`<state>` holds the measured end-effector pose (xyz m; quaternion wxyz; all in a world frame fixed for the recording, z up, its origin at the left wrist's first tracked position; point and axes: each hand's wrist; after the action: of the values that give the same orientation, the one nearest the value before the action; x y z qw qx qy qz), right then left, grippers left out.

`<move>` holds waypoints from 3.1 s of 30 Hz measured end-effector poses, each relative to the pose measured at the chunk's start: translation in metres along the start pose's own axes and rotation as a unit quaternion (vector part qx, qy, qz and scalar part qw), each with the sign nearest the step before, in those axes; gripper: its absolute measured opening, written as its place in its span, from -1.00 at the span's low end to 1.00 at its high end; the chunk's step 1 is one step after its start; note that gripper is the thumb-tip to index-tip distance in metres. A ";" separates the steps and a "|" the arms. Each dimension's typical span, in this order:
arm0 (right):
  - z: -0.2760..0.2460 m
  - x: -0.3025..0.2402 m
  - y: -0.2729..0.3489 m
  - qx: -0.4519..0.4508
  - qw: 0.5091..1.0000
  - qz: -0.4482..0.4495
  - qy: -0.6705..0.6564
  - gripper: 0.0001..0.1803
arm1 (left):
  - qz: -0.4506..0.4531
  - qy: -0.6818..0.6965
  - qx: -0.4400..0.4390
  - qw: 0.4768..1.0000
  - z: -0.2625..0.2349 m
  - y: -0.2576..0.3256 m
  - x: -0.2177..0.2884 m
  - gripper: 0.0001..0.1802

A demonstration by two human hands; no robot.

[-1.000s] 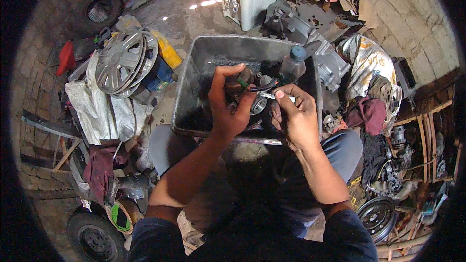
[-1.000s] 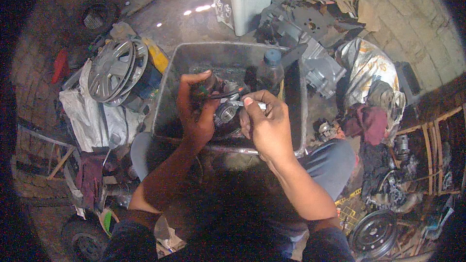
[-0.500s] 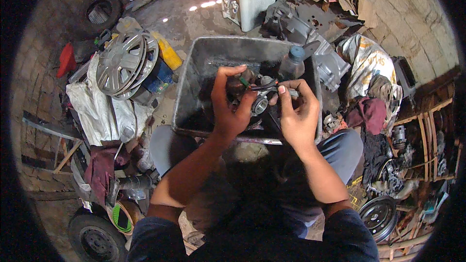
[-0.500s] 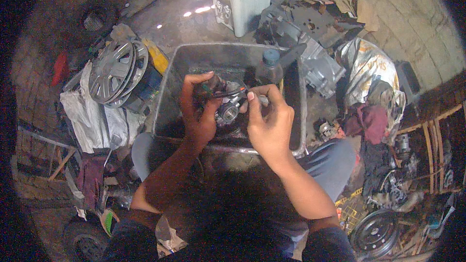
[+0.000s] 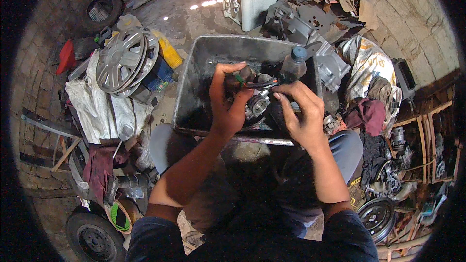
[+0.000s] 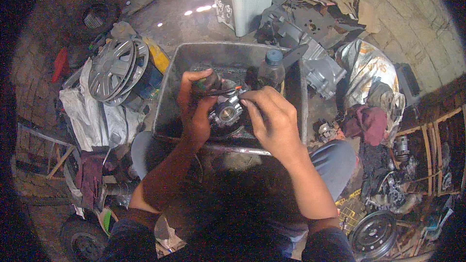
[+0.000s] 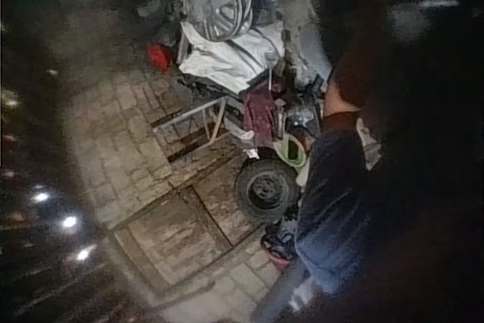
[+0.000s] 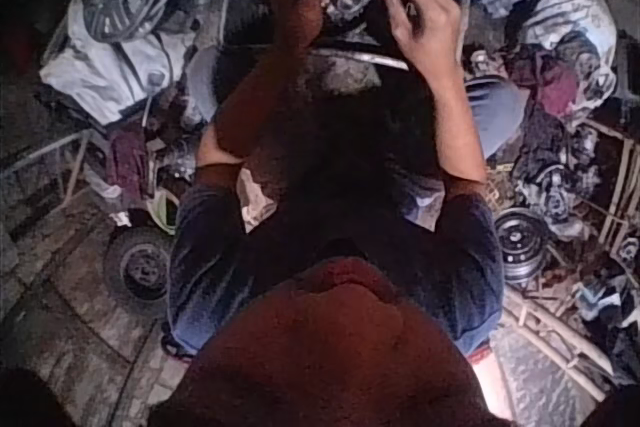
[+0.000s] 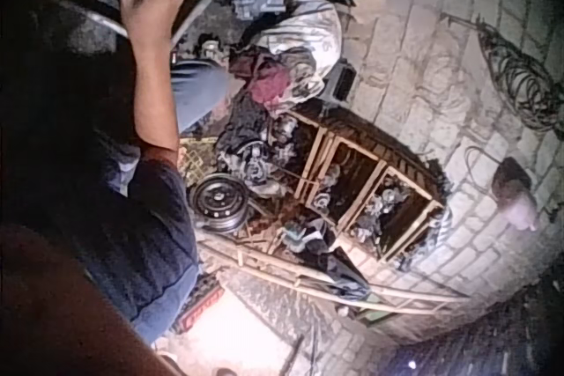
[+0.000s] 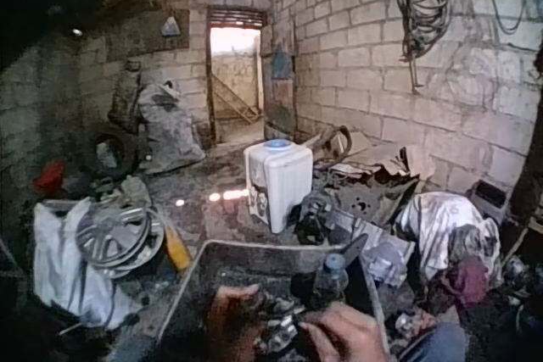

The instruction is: The person scrubs a carburetor with a brush and solvent in a metal tray, repeatedly applying liquid and rotating the part to clean different surfaces.

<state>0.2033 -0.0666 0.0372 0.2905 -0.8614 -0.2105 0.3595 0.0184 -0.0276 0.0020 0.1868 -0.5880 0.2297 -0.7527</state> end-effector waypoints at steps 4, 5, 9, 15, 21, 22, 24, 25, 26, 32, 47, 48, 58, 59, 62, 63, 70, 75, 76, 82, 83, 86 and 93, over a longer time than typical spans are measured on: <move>-0.003 0.003 -0.004 -0.003 0.998 -0.051 0.031 -0.82 | -0.001 -0.004 -0.001 1.000 -0.001 -0.001 0.002 -0.56; -0.004 0.003 -0.006 -0.001 0.997 -0.070 0.041 -0.81 | 0.005 -0.013 -0.002 1.000 0.000 -0.001 0.004 -0.56; -0.005 0.005 0.000 -0.030 0.999 -0.009 -0.019 -0.81 | -0.009 0.016 0.006 1.000 -0.001 0.000 -0.002 -0.58; 0.002 0.006 0.006 -0.042 0.991 0.045 -0.118 -0.82 | -0.044 0.045 0.009 0.998 0.001 -0.002 0.007 -0.59; 0.001 0.007 0.001 -0.045 0.998 -0.040 -0.035 -0.81 | -0.038 0.042 0.013 0.998 0.000 -0.002 0.005 -0.60; 0.002 0.008 0.002 -0.038 0.998 -0.057 -0.017 -0.80 | -0.037 0.046 0.013 0.998 -0.001 -0.001 0.003 -0.60; 0.002 0.008 0.002 -0.026 0.997 -0.070 -0.001 -0.81 | -0.046 0.053 0.012 0.997 -0.001 -0.001 0.002 -0.59; 0.002 0.008 0.001 -0.021 0.998 -0.067 -0.003 -0.82 | -0.055 0.057 0.011 0.997 -0.002 -0.001 0.003 -0.59; 0.002 0.008 0.000 -0.015 0.998 -0.064 -0.005 -0.82 | -0.064 0.060 0.010 0.996 -0.002 -0.001 0.003 -0.59; 0.008 0.000 0.004 0.013 0.999 -0.020 -0.021 -0.86 | -0.025 0.027 -0.025 0.999 0.002 0.000 0.007 -0.58; 0.018 -0.017 0.012 0.007 0.997 0.074 -0.014 -0.90 | 0.036 -0.060 -0.012 0.997 0.000 0.004 -0.003 -0.55; 0.018 -0.016 0.011 0.008 0.998 0.067 -0.008 -0.90 | 0.032 -0.064 -0.010 0.997 0.000 0.006 -0.002 -0.55; 0.028 -0.010 0.015 0.057 0.993 0.011 0.107 -0.85 | 0.060 -0.085 0.001 0.995 0.004 0.007 -0.008 -0.56; 0.028 -0.009 0.015 0.060 0.992 0.011 0.115 -0.85 | 0.063 -0.093 -0.001 0.994 0.004 0.006 -0.008 -0.55; 0.027 -0.010 0.014 0.065 0.989 0.016 0.131 -0.85 | 0.057 -0.094 -0.002 0.994 0.007 0.007 -0.004 -0.54; 0.026 -0.010 0.013 0.067 0.988 0.019 0.135 -0.85 | 0.055 -0.094 -0.001 0.994 0.006 0.007 -0.004 -0.54; 0.025 -0.010 0.014 0.049 0.995 0.084 0.024 -0.89 | 0.059 -0.087 0.001 0.994 0.006 0.005 -0.001 -0.54; 0.026 -0.011 0.012 0.071 0.990 0.104 0.067 -0.92 | 0.041 -0.080 -0.013 0.996 0.008 0.009 0.001 -0.55; 0.024 -0.014 0.012 0.061 0.990 0.119 0.054 -0.92 | 0.041 -0.080 -0.011 0.996 0.008 0.009 0.001 -0.56; 0.021 -0.014 0.012 0.083 0.981 0.176 0.029 -0.94 | 0.037 -0.039 -0.004 0.999 0.015 0.008 0.007 -0.55; 0.020 -0.012 0.012 0.091 0.979 0.180 0.030 -0.94 | 0.022 -0.014 0.001 1.000 0.016 0.009 0.008 -0.55; 0.019 -0.019 0.012 0.060 0.974 0.218 0.019 -0.93 | 0.040 -0.034 0.002 0.999 0.012 0.007 0.005 -0.55; 0.027 -0.022 0.013 0.064 0.977 0.201 -0.025 -0.94 | 0.062 -0.065 0.001 0.996 0.009 0.007 0.007 -0.52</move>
<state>0.1706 -0.0794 0.0238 0.2615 -0.8563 -0.0168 0.4451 0.0255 -0.0385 0.0053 0.2482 -0.6205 0.2523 -0.6998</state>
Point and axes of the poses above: each hand's wrist, its own y-axis away from the middle knuckle, its own z-axis out of the palm, x = y × z, and after that the axes turned 9 degrees about y, right-handed
